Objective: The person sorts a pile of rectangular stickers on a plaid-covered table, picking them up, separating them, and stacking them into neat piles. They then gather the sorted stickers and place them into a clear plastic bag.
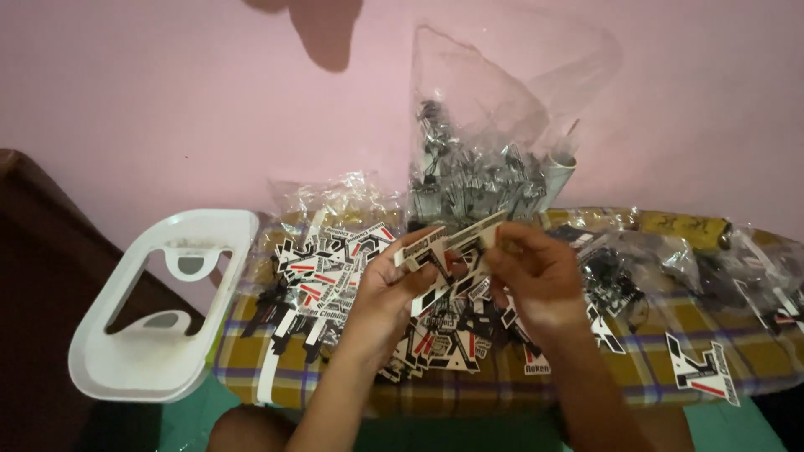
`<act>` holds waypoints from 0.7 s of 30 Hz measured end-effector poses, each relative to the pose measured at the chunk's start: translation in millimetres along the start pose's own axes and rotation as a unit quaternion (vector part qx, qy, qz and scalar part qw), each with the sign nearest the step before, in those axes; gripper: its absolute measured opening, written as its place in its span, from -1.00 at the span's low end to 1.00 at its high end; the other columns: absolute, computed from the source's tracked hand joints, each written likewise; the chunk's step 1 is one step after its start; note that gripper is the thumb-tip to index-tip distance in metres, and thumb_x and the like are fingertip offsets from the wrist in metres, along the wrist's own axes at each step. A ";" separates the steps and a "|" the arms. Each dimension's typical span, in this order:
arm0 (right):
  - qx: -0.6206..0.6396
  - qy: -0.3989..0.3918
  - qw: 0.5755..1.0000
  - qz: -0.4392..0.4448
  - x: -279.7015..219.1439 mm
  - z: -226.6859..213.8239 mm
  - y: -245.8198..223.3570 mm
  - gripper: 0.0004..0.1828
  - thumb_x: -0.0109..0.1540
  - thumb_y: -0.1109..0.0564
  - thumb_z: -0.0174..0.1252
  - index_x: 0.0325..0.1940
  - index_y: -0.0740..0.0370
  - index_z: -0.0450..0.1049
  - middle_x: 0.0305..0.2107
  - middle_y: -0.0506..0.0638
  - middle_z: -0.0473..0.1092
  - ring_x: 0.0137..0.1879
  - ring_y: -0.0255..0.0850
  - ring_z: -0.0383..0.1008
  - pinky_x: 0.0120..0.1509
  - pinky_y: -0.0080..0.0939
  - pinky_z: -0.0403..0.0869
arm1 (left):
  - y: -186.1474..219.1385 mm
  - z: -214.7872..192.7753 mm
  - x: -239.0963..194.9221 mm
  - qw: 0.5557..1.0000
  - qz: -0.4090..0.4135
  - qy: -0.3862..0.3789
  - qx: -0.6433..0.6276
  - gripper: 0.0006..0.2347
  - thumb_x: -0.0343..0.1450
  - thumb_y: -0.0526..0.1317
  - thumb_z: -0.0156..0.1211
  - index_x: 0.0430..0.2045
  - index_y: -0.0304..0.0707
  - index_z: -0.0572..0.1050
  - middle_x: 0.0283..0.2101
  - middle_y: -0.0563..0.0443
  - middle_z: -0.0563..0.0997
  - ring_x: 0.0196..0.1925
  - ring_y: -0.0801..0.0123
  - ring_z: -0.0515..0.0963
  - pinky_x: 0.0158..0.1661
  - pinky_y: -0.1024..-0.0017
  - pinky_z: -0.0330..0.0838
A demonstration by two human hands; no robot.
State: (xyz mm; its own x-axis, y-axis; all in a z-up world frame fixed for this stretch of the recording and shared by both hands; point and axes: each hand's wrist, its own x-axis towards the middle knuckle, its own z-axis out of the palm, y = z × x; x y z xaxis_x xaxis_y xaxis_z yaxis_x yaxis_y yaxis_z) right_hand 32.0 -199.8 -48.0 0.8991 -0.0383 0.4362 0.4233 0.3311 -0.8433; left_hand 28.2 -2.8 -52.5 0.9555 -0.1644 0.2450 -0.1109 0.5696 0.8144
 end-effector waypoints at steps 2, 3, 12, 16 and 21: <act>-0.056 -0.043 0.998 0.000 0.7 25.1 -23.3 -0.81 0.24 0.27 0.22 -0.06 0.29 0.56 -0.37 0.02 0.48 -0.47 -0.24 0.46 -0.54 -0.31 0.51 | 20.7 13.3 -1.7 0.998 -0.060 0.029 0.024 -0.50 0.27 -0.24 0.34 0.12 -0.40 0.44 0.00 -0.26 0.64 0.03 0.09 0.60 0.14 0.18 0.41; -0.114 -0.083 0.990 0.002 2.6 38.2 -35.1 -0.79 0.24 0.15 0.26 -0.08 0.27 0.60 -0.32 0.00 0.53 -0.32 -0.25 0.53 -0.36 -0.33 0.60 | 31.7 19.6 -1.5 0.990 -0.122 0.058 0.045 -0.51 0.22 -0.22 0.34 0.09 -0.24 0.50 -0.06 -0.07 0.67 0.01 0.16 0.55 0.18 0.10 0.35; -0.146 -0.043 0.988 -0.022 -1.8 59.0 -25.3 -0.59 0.12 0.39 0.30 0.06 0.23 0.57 -0.09 0.06 0.50 0.01 -0.14 0.60 0.11 -0.24 0.75 | 25.3 1.7 3.0 0.996 -0.089 0.015 -0.009 -0.36 0.11 -0.28 0.49 0.13 -0.39 0.46 0.18 -0.17 0.57 0.19 0.08 0.56 0.25 -0.01 0.42; -0.185 -0.020 0.982 0.034 -8.4 64.6 -29.5 -0.70 0.11 0.34 0.33 -0.08 0.22 0.53 -0.32 0.05 0.66 -0.60 -0.41 0.41 -0.62 -0.44 0.32 | 25.4 -8.7 2.3 0.998 -0.048 -0.029 0.003 -0.38 0.15 -0.27 0.51 0.13 -0.46 0.44 0.14 -0.20 0.58 0.16 0.13 0.56 0.26 0.15 0.39; -0.176 -0.033 0.984 0.021 -16.3 64.9 -28.3 -0.76 0.17 0.28 0.33 -0.23 0.15 0.38 -0.18 -0.01 0.34 -0.45 -0.36 0.32 -0.38 -0.35 0.33 | 30.2 -7.8 -4.7 0.984 0.049 -0.083 0.147 -0.39 0.25 -0.05 0.44 0.15 -0.33 0.37 0.22 -0.12 0.52 0.35 0.17 0.42 0.37 0.23 0.20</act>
State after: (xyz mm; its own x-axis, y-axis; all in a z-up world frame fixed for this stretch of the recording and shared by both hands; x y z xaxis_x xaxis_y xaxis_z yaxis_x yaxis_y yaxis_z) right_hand -2.0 -147.3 -10.8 0.9119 0.0337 0.4090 0.4096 -0.0159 -0.9121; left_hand 22.5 21.4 -33.2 0.8809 -0.2639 0.3929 -0.2978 0.3361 0.8935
